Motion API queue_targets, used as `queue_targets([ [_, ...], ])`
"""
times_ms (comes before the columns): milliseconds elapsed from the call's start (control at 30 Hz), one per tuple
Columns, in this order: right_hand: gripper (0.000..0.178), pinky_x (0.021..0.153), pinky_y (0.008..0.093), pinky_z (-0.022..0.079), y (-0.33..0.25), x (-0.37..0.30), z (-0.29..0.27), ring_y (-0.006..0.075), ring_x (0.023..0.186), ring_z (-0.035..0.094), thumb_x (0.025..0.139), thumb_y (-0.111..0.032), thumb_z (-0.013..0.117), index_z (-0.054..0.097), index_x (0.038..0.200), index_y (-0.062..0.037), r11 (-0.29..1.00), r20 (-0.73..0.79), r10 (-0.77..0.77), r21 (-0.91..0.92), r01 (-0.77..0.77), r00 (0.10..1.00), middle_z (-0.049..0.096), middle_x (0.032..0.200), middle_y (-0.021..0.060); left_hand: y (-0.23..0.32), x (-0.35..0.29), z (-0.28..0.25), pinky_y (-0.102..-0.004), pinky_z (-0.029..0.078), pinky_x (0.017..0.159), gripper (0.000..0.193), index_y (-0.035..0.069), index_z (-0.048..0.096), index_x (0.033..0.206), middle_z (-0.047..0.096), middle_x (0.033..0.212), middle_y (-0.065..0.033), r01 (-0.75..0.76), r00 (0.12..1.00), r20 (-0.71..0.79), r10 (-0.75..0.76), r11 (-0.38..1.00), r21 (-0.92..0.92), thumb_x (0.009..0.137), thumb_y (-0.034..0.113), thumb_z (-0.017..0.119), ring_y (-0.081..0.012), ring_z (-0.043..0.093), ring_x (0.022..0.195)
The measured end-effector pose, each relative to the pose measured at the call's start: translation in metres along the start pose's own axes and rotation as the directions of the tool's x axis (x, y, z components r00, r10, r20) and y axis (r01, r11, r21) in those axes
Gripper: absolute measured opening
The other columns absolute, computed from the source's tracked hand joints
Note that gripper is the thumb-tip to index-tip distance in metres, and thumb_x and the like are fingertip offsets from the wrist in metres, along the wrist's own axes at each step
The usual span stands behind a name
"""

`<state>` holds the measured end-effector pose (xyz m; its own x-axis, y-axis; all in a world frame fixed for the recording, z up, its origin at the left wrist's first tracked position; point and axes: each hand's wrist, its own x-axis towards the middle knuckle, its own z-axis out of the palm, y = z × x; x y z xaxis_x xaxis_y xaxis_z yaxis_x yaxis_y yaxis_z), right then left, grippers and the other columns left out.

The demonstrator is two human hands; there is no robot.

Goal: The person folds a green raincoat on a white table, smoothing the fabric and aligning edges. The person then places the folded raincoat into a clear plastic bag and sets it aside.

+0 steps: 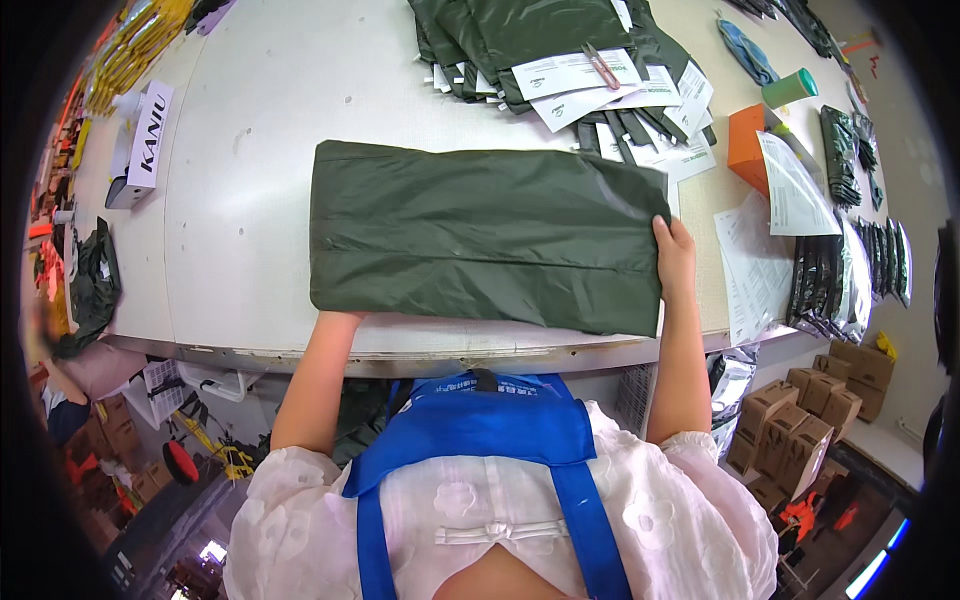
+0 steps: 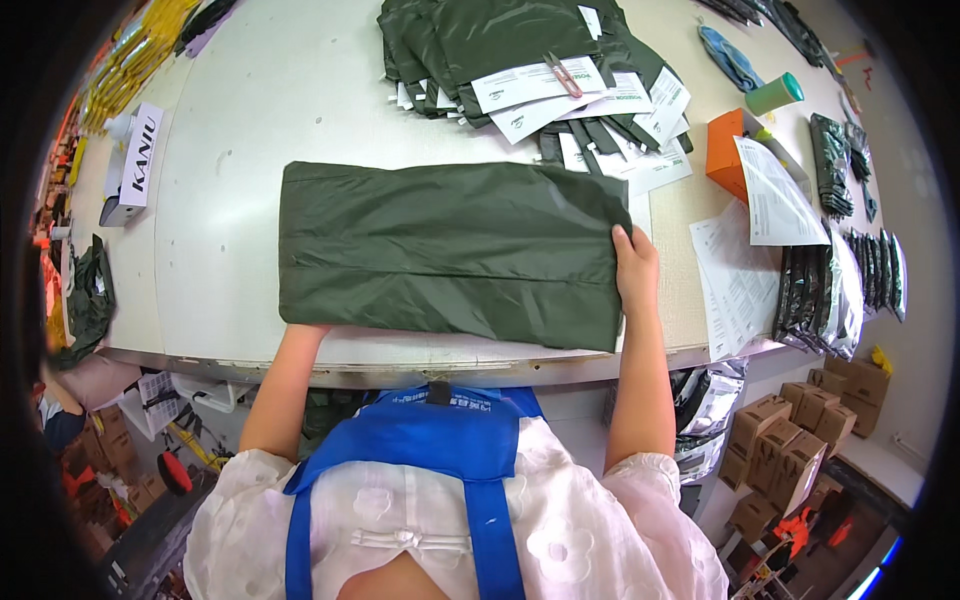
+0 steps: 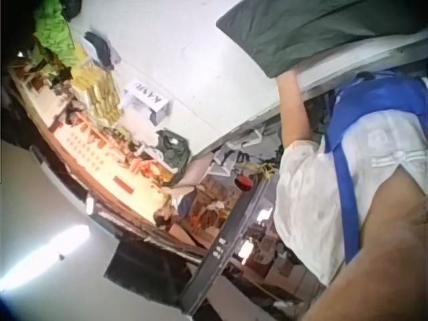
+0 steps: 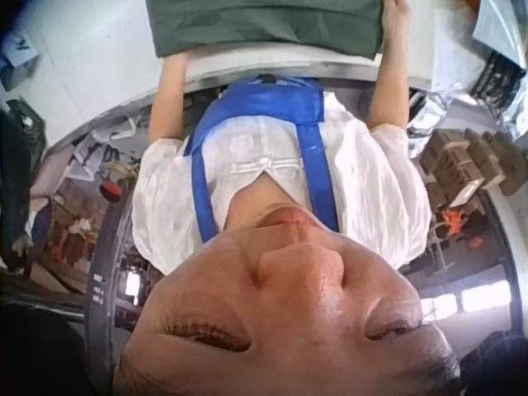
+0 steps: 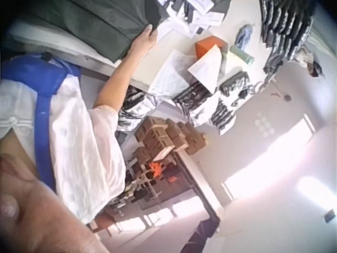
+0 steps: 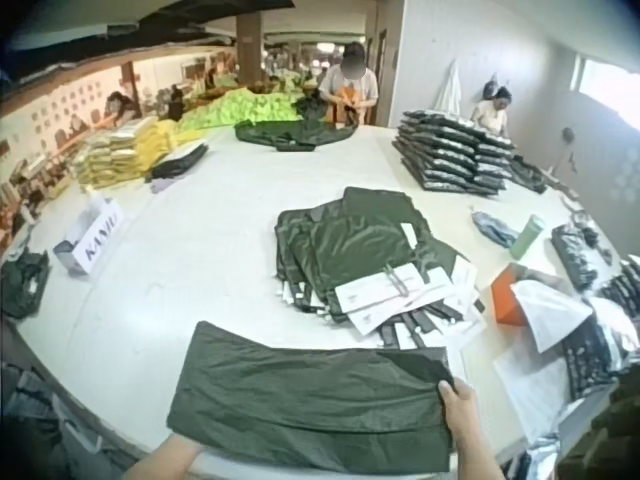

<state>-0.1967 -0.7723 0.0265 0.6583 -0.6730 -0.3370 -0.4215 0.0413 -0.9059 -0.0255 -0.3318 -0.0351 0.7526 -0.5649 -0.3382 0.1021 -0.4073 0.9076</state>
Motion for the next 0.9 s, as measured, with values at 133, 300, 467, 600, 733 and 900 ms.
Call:
queue_targets([
  [133, 0.028, 0.073, 0.0342, 0.046, 0.057, 0.006, -0.012, 0.0200, 0.074, 0.060, 0.093, -0.023, 0.055, 0.061, 0.110, -0.0003, 0.940, -0.119, -0.077, -0.339, 0.033, 0.990, 0.065, 0.083, 0.0140, 0.003, -0.002, 0.007, -0.0367, 0.033, 0.108, 0.058, 0.006, 0.029, 0.145, 0.035, 0.147, -0.0122, -0.039, 0.979, -0.198, 0.056, 0.995, 0.087, 0.097, 0.032, 0.048, -0.0248, 0.038, 0.130],
  [300, 0.026, 0.072, 0.0439, 0.046, 0.019, -0.011, -0.004, 0.0413, 0.081, 0.060, 0.094, -0.027, 0.054, 0.059, 0.109, -0.0070, 0.836, -0.175, -0.097, -0.548, -0.015, 0.980, 0.063, 0.083, 0.0244, -0.011, -0.011, -0.010, -0.0362, 0.032, 0.110, 0.058, 0.006, 0.032, 0.144, 0.037, 0.146, -0.0120, -0.048, 0.992, -0.095, 0.087, 0.933, 0.357, 0.096, 0.034, 0.049, -0.0241, 0.038, 0.132],
  [467, 0.026, 0.068, 0.0542, 0.044, 0.052, -0.002, -0.002, 0.0484, 0.082, 0.059, 0.096, -0.033, 0.049, 0.051, 0.109, -0.0110, 0.678, -0.225, -0.243, -0.735, -0.001, 0.944, 0.063, 0.086, 0.0266, -0.032, -0.016, 0.001, -0.0384, 0.034, 0.108, 0.051, 0.007, 0.043, 0.138, 0.042, 0.143, -0.0136, -0.096, 0.989, -0.052, 0.135, 0.882, 0.461, 0.095, 0.033, 0.049, -0.0267, 0.040, 0.130],
  [600, 0.022, 0.069, 0.0563, 0.045, 0.033, -0.003, -0.013, 0.0483, 0.082, 0.060, 0.096, -0.027, 0.047, 0.048, 0.103, -0.0057, 0.478, -0.062, -0.148, -0.878, 0.016, 0.987, 0.064, 0.086, 0.0277, 0.021, -0.079, 0.015, -0.0417, 0.044, 0.095, 0.036, 0.009, 0.059, 0.122, 0.060, 0.120, -0.0159, -0.175, 0.978, 0.202, 0.049, 0.719, 0.672, 0.090, 0.025, 0.053, -0.0338, 0.055, 0.111],
  [733, 0.020, 0.074, 0.0547, 0.046, 0.025, 0.007, -0.020, 0.0474, 0.088, 0.060, 0.094, -0.020, 0.049, 0.050, 0.101, -0.0019, 0.355, -0.017, -0.028, -0.935, -0.006, 0.999, 0.064, 0.090, 0.0282, 0.065, -0.103, -0.008, -0.0393, 0.052, 0.081, 0.031, 0.005, 0.062, 0.115, 0.067, 0.100, -0.0125, -0.635, 0.766, 0.337, 0.548, 0.563, 0.529, 0.085, 0.011, 0.058, -0.0311, 0.064, 0.091],
  [900, 0.030, 0.075, 0.0510, 0.048, 0.029, 0.012, -0.001, 0.0441, 0.088, 0.061, 0.097, -0.025, 0.042, 0.054, 0.101, 0.0018, 0.377, -0.153, -0.276, -0.925, -0.040, 0.949, 0.063, 0.094, 0.0265, 0.082, 0.026, -0.088, -0.0387, 0.043, 0.096, 0.050, 0.002, 0.039, 0.139, 0.054, 0.128, -0.0168, -0.280, 0.807, -0.290, 0.515, 0.766, 0.579, 0.094, 0.020, 0.051, -0.0293, 0.051, 0.120],
])
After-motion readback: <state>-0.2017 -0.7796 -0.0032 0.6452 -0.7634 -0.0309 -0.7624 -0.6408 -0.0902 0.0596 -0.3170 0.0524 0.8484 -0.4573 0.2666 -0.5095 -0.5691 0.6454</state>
